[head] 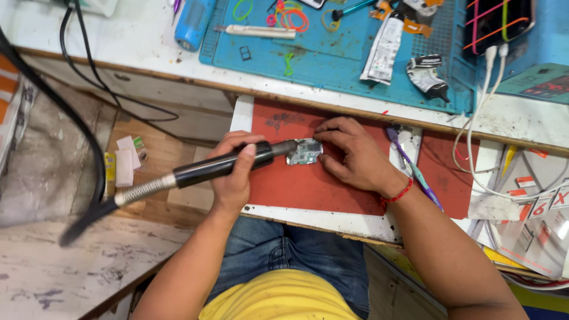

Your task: The person uses a hot air gun to apply heat to a small circuit board placed on a red mat. They hold the board steady with one hand while directing the hot air with the other, focusing on specific areas of the board throughout the clip.

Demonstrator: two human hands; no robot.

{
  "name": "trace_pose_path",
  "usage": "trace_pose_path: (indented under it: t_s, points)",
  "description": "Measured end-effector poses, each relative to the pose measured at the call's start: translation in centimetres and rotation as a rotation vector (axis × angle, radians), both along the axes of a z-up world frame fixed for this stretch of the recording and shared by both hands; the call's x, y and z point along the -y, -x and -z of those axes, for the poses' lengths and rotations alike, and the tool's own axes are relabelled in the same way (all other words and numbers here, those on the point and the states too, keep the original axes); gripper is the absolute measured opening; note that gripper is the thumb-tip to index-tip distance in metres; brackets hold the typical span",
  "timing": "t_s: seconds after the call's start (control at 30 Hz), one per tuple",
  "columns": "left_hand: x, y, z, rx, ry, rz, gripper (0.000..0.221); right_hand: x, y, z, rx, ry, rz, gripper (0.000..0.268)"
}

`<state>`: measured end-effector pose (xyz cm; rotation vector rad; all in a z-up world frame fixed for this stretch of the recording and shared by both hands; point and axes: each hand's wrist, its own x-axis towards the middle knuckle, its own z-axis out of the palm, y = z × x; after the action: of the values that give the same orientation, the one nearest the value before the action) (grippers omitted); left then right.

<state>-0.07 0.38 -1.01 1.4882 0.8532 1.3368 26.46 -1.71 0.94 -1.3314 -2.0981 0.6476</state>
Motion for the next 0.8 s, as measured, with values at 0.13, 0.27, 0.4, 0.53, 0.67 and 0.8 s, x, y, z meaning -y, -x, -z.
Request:
trace_pose_path:
  t_s: [0.13,0.27,0.4,0.53,0.67,0.8]
  points:
    - [0.1,0.1,-0.1,-0.058,-0.121,0.077,0.018,0.3,0.0,0.0,-0.003,0.011,0.0,0.039]
    - [-0.2,-0.2,-0.4,0.028,0.026,-0.042,0.019,-0.3,0.1,-0.4,-0.005,0.012,-0.008,0.04]
    - [0.1,0.1,-0.1,-0.053,-0.116,0.07,0.02,0.2,0.2,0.0,0.001,0.004,0.001,0.039]
    - [-0.2,0.0,-0.2,0.004,-0.01,0.006,0.021,-0.2,0.0,0.0,0.017,0.004,0.002,0.039]
    - [-0.1,0.0,-1.0,-0.016,-0.126,0.103,0.019,0.1,0.3,-0.2,0.024,0.003,0.007,0.038]
    - [-0.3,-0.3,-1.7,0.0,-0.015,-0.005,0.022,0.0,0.3,-0.4,0.028,0.02,0.009,0.038]
